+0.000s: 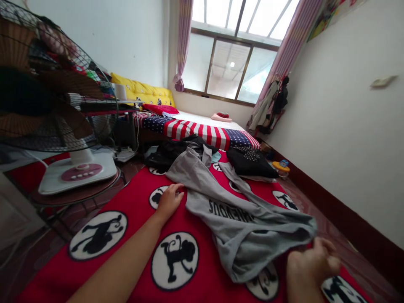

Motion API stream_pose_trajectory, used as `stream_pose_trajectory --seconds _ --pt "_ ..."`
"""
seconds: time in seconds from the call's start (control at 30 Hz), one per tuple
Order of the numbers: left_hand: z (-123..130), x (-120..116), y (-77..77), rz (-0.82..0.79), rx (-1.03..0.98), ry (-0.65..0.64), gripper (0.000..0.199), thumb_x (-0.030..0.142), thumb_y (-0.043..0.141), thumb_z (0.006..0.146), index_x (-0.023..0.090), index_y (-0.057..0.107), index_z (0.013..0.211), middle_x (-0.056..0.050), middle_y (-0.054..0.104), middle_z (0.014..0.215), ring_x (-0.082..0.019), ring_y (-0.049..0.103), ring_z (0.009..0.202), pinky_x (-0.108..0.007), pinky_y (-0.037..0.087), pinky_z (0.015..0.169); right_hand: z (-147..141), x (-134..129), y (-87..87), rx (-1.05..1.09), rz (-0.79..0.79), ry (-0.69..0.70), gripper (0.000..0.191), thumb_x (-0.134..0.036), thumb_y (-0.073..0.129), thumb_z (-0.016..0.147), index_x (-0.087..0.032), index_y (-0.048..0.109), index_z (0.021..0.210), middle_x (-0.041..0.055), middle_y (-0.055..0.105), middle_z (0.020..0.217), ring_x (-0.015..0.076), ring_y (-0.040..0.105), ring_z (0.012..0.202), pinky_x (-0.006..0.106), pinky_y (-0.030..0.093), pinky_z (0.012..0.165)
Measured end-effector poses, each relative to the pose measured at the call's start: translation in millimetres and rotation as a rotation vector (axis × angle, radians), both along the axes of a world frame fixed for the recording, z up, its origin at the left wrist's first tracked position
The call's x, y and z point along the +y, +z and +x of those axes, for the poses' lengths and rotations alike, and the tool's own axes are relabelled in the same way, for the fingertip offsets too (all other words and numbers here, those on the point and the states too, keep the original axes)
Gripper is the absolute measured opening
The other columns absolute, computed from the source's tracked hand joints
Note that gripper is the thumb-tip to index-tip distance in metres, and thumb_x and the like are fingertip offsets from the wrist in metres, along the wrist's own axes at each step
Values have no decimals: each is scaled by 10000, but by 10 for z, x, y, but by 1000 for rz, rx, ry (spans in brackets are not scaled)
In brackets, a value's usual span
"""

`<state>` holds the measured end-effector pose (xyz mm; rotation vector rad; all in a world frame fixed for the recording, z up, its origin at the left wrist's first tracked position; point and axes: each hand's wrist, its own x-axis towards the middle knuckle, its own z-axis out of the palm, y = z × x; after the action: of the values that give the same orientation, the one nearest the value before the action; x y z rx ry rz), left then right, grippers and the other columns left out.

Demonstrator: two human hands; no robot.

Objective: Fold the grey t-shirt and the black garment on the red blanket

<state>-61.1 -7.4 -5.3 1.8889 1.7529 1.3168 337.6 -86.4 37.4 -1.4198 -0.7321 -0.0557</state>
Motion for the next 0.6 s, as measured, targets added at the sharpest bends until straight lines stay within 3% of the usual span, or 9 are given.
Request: stream_pose_trajectory --seconds 0.07,0.1,0.13,0.23,0.3,0.4,0.43,0.5,0.6 --pt "-7 7 -5 -3 -16 -3 265 174 561 793 177 657 1040 -71 673 1010 -215 642 959 -344 513 892 -301 -90 68 70 223 -30 362 -398 513 834 -223 539 1150 118 581 1181 291 577 1105 494 494 884" --pt "-12 8 -6 -4 -24 -6 259 176 560 794 176 661 1032 -71 677 1009 -214 644 960 -338 516 885 -487 -135 98 45 256 20 345 -380 548 828 -215 557 1131 109 594 1176 276 577 1109 481 473 935" --pt "-16 8 -5 -5 -31 -9 252 179 559 795 175 666 1024 -72 681 1010 -214 645 963 -334 518 879 -683 -178 122 -6 221 159 314 -366 566 829 -208 581 1100 103 612 1158 262 585 1094 464 461 958" --pt "-24 -1 8 -3 -56 -19 219 187 551 797 175 687 968 -68 698 978 -211 654 931 -334 522 859 -1260 -259 127 -273 -153 742 270 -360 570 838 -219 629 1060 85 639 1150 233 603 1067 401 473 948" --pt "-24 -9 24 2 -79 -26 197 189 545 795 181 700 917 -57 713 933 -205 662 891 -333 522 850 -1589 -247 66 -522 -416 976 430 -362 654 766 -229 612 1173 95 585 1284 258 543 1184 401 435 1003" --pt "-21 -16 47 15 -128 -25 192 203 539 790 188 706 884 -45 728 902 -197 673 855 -318 531 818 -1933 -103 -67 -858 -681 949 744 -363 734 686 -231 484 1375 119 404 1485 327 373 1347 471 332 1080" --pt "-20 -15 52 19 -148 -21 193 209 539 786 189 707 880 -46 731 902 -197 675 849 -314 535 802 -1999 -27 -102 -927 -738 880 736 -351 713 717 -238 458 1399 120 382 1501 337 367 1346 486 339 1062" --pt "-25 -8 56 28 -191 -7 192 222 546 773 188 707 872 -51 734 902 -200 679 838 -312 539 778 -2061 134 -134 -1006 -803 744 537 -257 581 831 -252 503 1362 106 434 1469 320 437 1283 449 391 993" --pt "-54 21 50 46 -272 29 218 249 559 754 181 700 906 -64 733 921 -208 682 833 -318 541 767 -2012 293 -60 -1019 -802 688 419 -82 364 884 -228 635 1167 83 634 1237 251 554 1117 325 424 873"
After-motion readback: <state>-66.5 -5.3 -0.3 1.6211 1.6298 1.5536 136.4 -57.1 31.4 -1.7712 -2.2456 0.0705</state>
